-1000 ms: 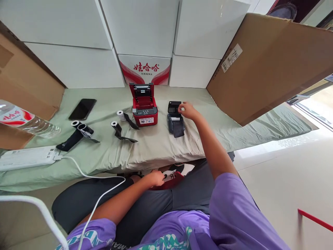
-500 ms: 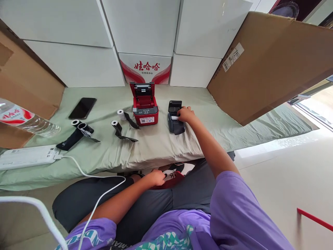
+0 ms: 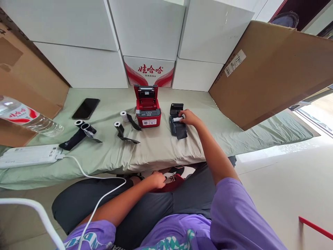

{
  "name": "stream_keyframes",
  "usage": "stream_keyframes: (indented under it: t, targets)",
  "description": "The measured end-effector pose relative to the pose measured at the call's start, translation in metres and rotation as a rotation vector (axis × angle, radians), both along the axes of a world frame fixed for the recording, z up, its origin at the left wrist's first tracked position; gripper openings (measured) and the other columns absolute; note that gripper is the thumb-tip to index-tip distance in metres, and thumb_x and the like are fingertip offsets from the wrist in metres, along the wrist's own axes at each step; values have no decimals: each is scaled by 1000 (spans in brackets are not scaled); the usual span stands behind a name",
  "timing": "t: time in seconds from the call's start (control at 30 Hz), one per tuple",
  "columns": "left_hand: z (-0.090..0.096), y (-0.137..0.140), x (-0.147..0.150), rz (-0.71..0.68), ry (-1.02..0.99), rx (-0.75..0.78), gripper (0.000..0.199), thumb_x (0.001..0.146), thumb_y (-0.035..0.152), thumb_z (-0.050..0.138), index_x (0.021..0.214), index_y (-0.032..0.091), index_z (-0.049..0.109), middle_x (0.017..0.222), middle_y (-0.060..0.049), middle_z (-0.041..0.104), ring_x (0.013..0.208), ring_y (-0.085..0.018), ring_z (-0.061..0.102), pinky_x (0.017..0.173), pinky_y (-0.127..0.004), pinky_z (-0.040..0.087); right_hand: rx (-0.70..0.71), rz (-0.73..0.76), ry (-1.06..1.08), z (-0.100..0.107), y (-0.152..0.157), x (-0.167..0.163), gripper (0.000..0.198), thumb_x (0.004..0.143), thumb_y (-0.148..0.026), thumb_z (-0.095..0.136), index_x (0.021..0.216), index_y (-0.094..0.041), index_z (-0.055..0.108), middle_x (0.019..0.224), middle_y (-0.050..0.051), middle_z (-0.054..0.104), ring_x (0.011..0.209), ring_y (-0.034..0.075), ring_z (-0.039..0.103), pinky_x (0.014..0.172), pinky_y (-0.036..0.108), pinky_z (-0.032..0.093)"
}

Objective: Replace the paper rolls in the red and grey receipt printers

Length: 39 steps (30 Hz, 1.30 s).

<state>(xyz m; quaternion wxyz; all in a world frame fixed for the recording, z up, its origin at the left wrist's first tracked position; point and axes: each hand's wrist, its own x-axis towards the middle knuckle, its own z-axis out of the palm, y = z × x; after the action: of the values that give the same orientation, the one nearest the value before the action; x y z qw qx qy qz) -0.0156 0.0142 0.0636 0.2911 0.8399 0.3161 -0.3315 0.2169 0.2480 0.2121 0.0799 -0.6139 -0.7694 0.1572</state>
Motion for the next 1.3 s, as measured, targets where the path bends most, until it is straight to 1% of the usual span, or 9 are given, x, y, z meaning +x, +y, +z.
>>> stream_keyframes:
  t: [0.2, 0.3, 0.47, 0.6, 0.83, 1.03, 1.1, 1.2, 1.3]
  targets:
    - [-1, 0, 0, -7, -3, 2, 45, 100, 34, 49, 135, 16, 71, 138, -19, 69, 125, -33, 68, 104, -45, 54, -135, -76, 66, 7, -4, 2, 34, 80, -19, 70, 114, -19, 71, 102, 5, 72, 78, 18, 63, 77, 31, 56]
    - [-1, 0, 0, -8, -6, 5, 45, 100, 34, 48, 134, 14, 71, 137, -21, 70, 125, -33, 68, 104, -44, 54, -169, -109, 28, 9, -4, -1, 36, 82, -22, 71, 118, -20, 71, 104, 7, 72, 73, 17, 63, 72, 31, 56]
    - [-1, -1, 0, -7, -11, 8, 45, 101, 33, 48, 134, 15, 72, 136, -20, 70, 125, -32, 68, 105, -44, 54, -61, -111, -143, 10, -10, -13, 36, 87, -17, 67, 122, -17, 73, 125, 15, 68, 104, 26, 67, 96, 36, 54]
    - [-3, -1, 1, -4, -7, 5, 45, 100, 33, 49, 133, 14, 72, 136, -22, 70, 125, -34, 68, 104, -46, 54, -29, -152, -167, 7, -16, -18, 39, 90, -17, 61, 128, -16, 69, 129, 18, 68, 109, 27, 67, 99, 36, 51]
    - [-6, 0, 1, 14, -11, 17, 44, 97, 34, 52, 133, 18, 72, 136, -20, 70, 123, -33, 69, 102, -46, 56, -35, -133, 116, -1, -19, -5, 32, 81, -21, 60, 114, -19, 63, 117, 9, 72, 102, 23, 65, 96, 36, 51]
    - [-13, -1, 2, 11, -17, 14, 46, 98, 36, 50, 135, 17, 71, 136, -20, 70, 125, -33, 68, 103, -46, 55, -27, -44, 405, -5, -28, 3, 37, 81, -33, 56, 116, -21, 53, 123, 8, 65, 102, 22, 63, 96, 38, 52]
    - [-16, -1, 2, 13, -20, 8, 47, 98, 37, 50, 134, 15, 71, 136, -21, 70, 124, -34, 68, 102, -47, 55, 26, -45, 426, -6, -29, 6, 38, 83, -34, 54, 119, -23, 51, 129, 9, 63, 109, 24, 62, 100, 41, 51]
    - [-20, -1, 3, 29, -32, 1, 45, 96, 35, 53, 133, 17, 72, 136, -19, 70, 123, -34, 68, 100, -48, 55, 192, -73, 421, -2, -29, 9, 42, 87, -36, 52, 126, -23, 50, 138, 12, 59, 124, 27, 58, 108, 44, 47]
    - [-24, -1, 3, 42, -42, -1, 43, 93, 33, 56, 130, 20, 74, 133, -18, 72, 120, -34, 69, 98, -48, 56, 327, -84, 409, 13, -34, 2, 46, 93, -46, 52, 134, -26, 47, 134, 12, 60, 128, 28, 57, 109, 45, 48]
